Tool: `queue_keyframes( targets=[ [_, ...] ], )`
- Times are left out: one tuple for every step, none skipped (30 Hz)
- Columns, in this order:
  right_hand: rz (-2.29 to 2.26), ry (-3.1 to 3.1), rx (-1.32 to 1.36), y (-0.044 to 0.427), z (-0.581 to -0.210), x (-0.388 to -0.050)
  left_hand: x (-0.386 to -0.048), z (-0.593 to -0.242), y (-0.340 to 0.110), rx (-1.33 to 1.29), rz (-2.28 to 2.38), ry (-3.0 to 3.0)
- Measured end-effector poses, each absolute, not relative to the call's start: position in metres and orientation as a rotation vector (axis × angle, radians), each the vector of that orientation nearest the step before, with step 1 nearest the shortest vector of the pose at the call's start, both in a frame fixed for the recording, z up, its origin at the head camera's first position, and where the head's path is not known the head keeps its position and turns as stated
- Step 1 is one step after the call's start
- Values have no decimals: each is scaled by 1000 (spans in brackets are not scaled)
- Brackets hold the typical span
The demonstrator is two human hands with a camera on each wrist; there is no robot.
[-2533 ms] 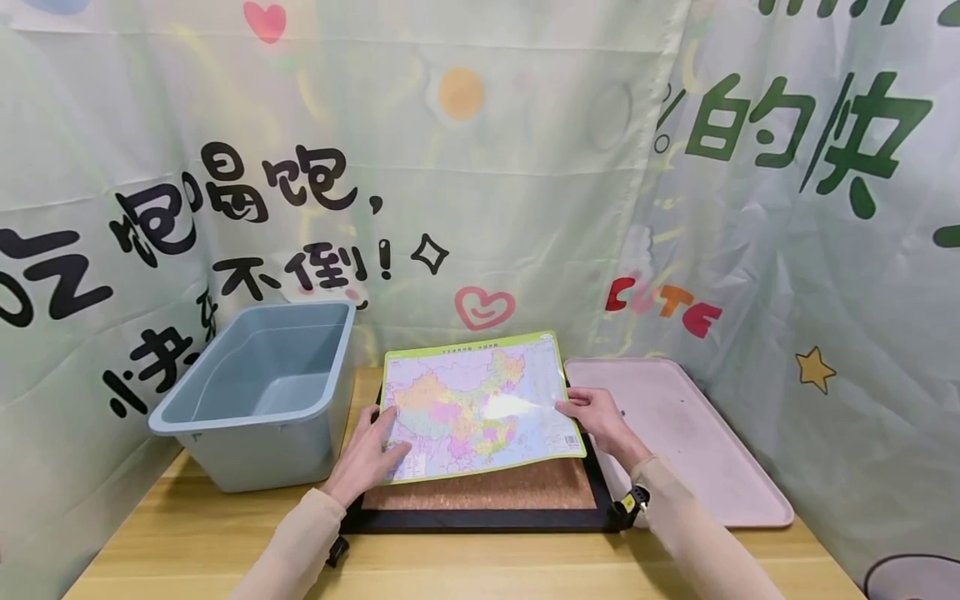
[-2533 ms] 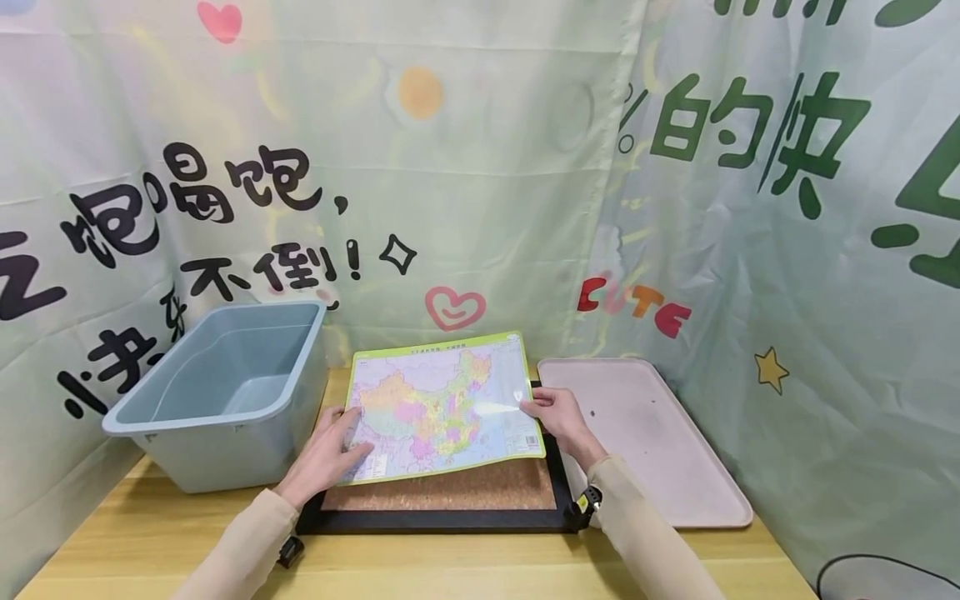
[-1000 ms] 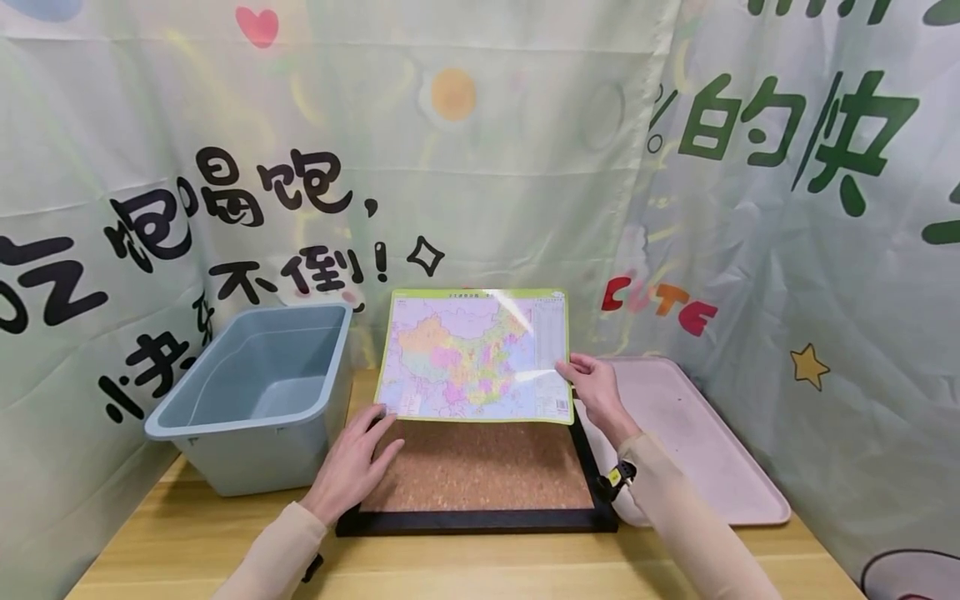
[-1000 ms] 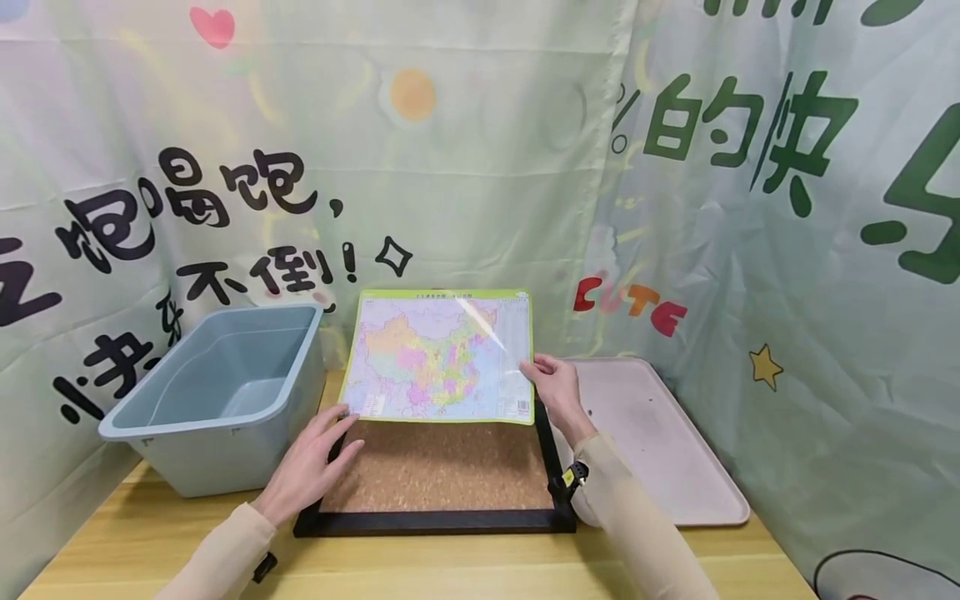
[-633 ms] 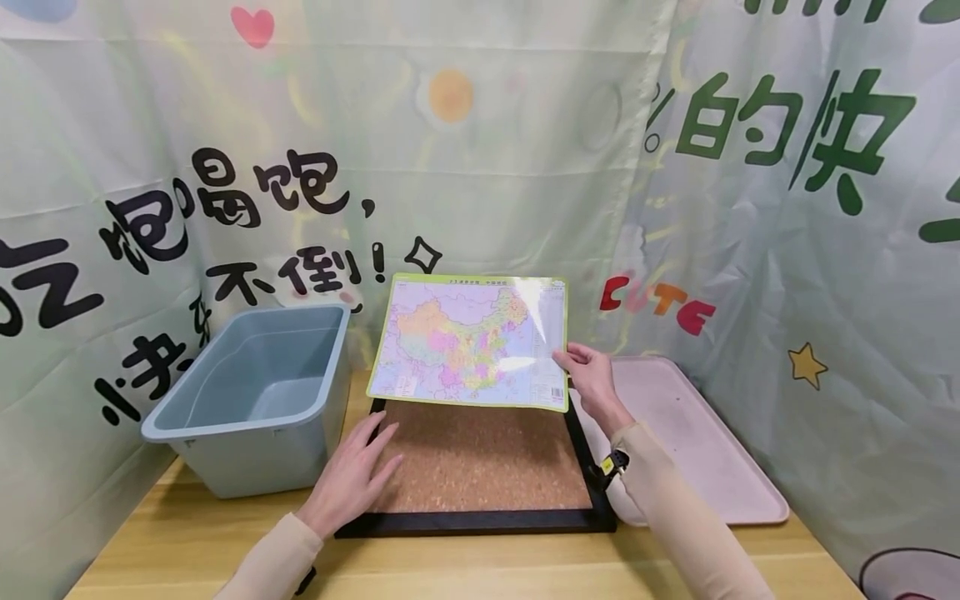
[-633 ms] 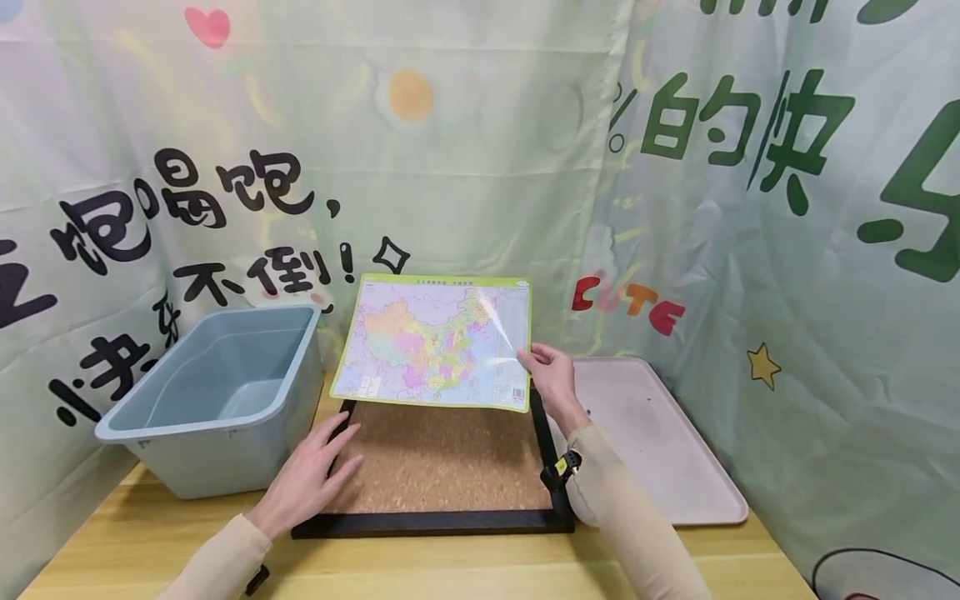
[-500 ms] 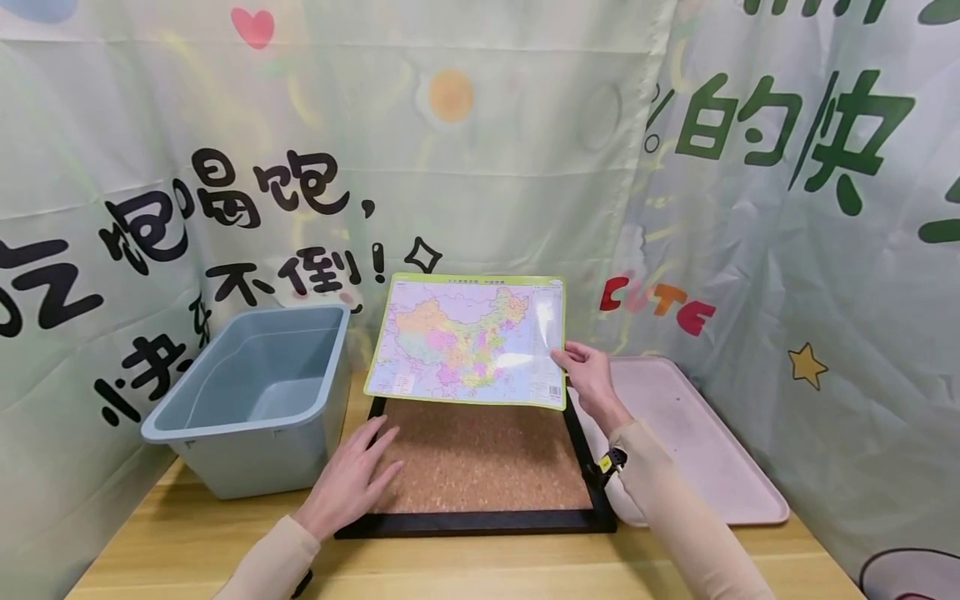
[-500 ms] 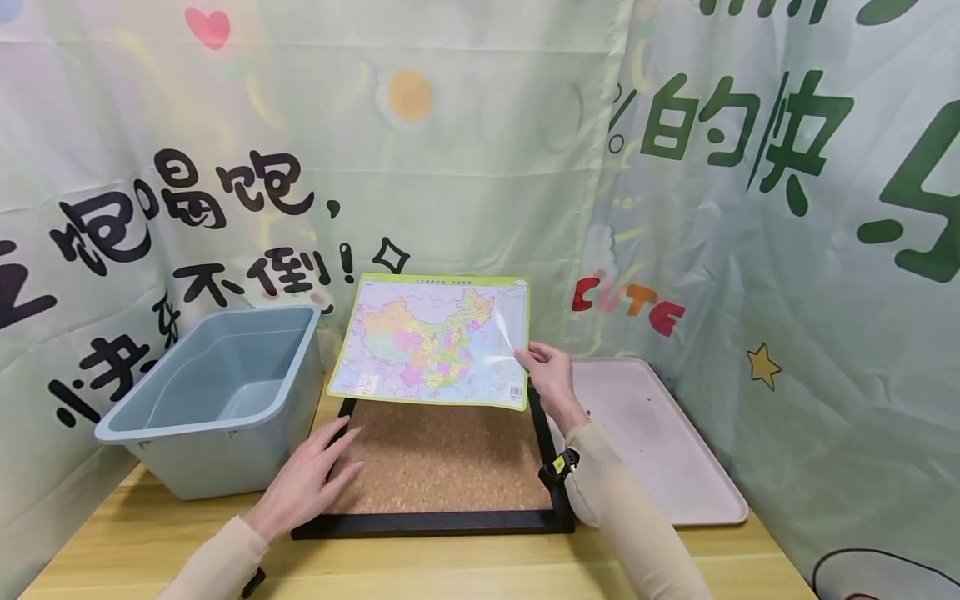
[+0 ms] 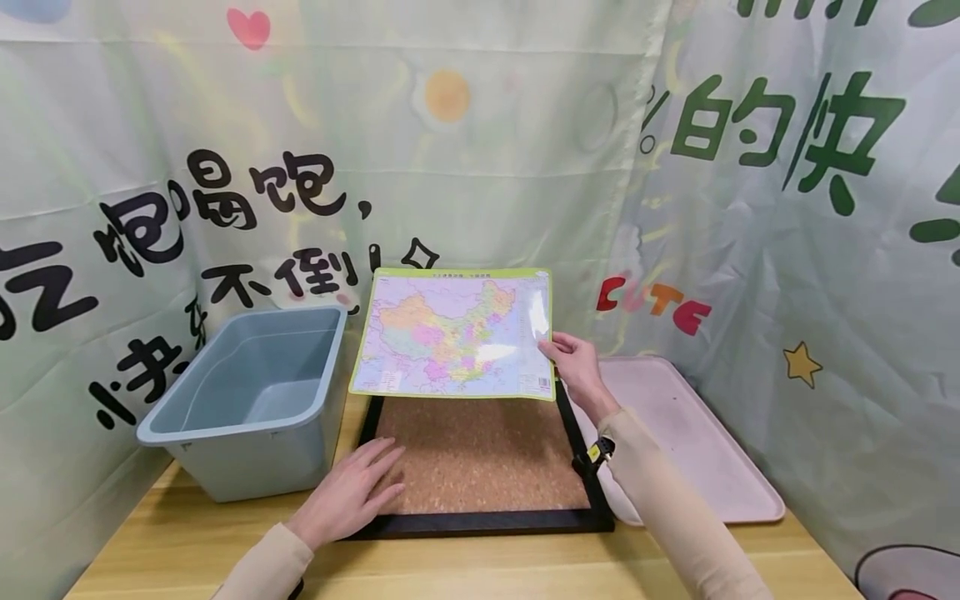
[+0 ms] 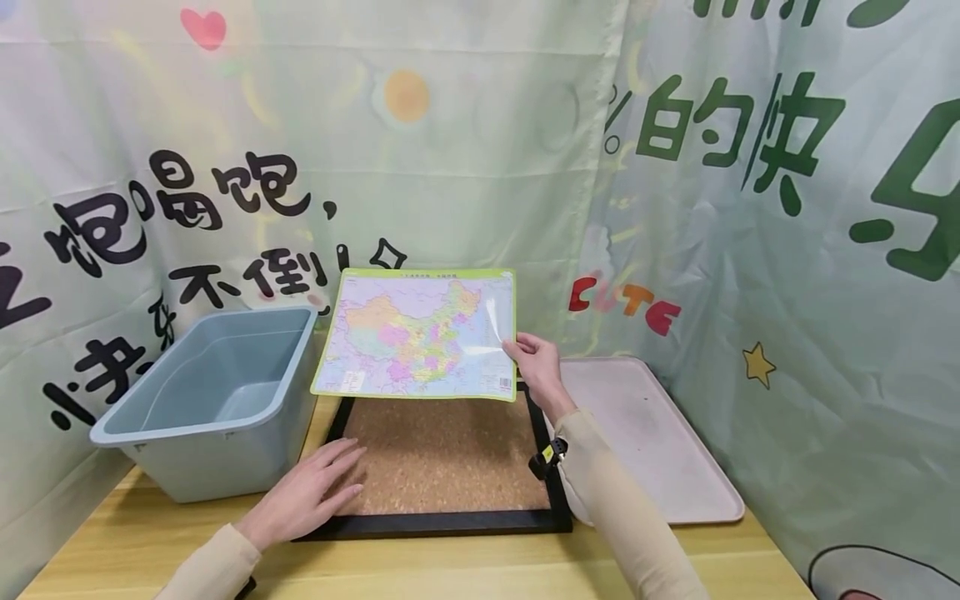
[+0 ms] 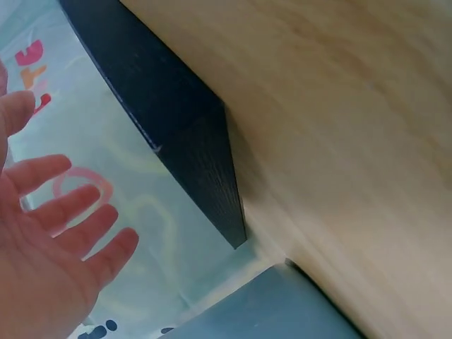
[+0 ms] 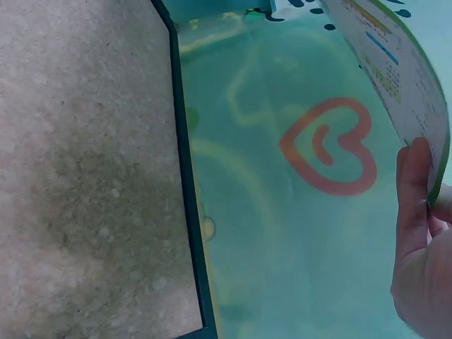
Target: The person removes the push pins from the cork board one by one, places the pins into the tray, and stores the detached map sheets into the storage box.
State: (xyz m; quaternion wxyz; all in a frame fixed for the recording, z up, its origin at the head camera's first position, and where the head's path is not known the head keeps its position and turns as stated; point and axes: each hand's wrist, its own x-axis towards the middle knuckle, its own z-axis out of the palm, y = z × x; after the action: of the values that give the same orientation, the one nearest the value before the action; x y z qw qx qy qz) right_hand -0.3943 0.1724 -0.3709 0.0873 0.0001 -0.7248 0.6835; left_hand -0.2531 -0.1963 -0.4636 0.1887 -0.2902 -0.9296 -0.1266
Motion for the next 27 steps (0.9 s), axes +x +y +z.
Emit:
queue_keyframes(
  targets=[
    [2041,-2156,3,171,-369,-395,-253,-464,-197,-827,-356,-2626],
    [2040,-2161,13,169,-368,-396,-252,-465,-197,-840,-351,-2635],
    [2041,-2162,19,167,-367,-396,-252,-466,-197,-851,-348,-2643],
    [2046,-2162,22,165,-366,-397,-252,-466,-197,-863,-339,-2653],
    [2051,-2161,25,163,-365,-397,-251,-467,-196,-877,-337,-2664],
    [2054,-2162,32,161,-364,-398,-251,-468,-196,-892,-340,-2673],
    [2055,-2163,33,159,-363,-398,-250,-468,-196,-903,-339,-2686],
    [2048,-2169,29,158,-362,-398,-250,-468,-196,-914,-335,-2692],
    [2045,-2173,26,156,-361,-398,-250,-468,-196,-919,-329,-2702],
    [2044,-2176,27,155,-360,-399,-249,-468,-197,-924,-322,-2711],
    [2045,-2179,21,153,-359,-399,-249,-468,-197,-929,-317,-2718],
    [2045,-2183,20,152,-358,-400,-249,-467,-197,-934,-314,-2728],
    [2049,-2185,17,150,-357,-400,-249,-467,-197,-937,-309,-2740],
    [2054,-2189,13,149,-356,-400,-249,-466,-198,-942,-309,-2751],
    [2069,-2186,13,148,-355,-401,-249,-466,-198,-946,-307,-2766],
    [2082,-2185,12,147,-354,-401,-249,-466,-198,-955,-309,-2780],
    [2092,-2185,12,145,-354,-402,-249,-466,-199,-964,-315,-2795],
    [2107,-2181,13,144,-353,-402,-249,-465,-199,-971,-318,-2812],
    [2117,-2182,11,142,-353,-402,-249,-465,-199,-981,-318,-2827],
    [2130,-2179,9,140,-352,-402,-249,-465,-199,-994,-317,-2840],
    [2142,-2175,6,139,-352,-402,-249,-466,-199,-1005,-316,-2855],
    [2148,-2174,7,137,-353,-403,-249,-466,-199,-1016,-313,-2867],
    [2156,-2171,11,135,-353,-403,-249,-466,-199,-1024,-311,-2877],
    [2166,-2165,12,133,-354,-403,-248,-467,-200,-1032,-305,-2887],
    [2168,-2169,20,131,-354,-403,-248,-467,-200,-1042,-303,-2891],
    [2172,-2165,27,129,-355,-404,-248,-468,-200,-1049,-307,-2895],
    [2178,-2166,33,127,-356,-404,-248,-468,-200,-1054,-309,-2900]
  ],
)
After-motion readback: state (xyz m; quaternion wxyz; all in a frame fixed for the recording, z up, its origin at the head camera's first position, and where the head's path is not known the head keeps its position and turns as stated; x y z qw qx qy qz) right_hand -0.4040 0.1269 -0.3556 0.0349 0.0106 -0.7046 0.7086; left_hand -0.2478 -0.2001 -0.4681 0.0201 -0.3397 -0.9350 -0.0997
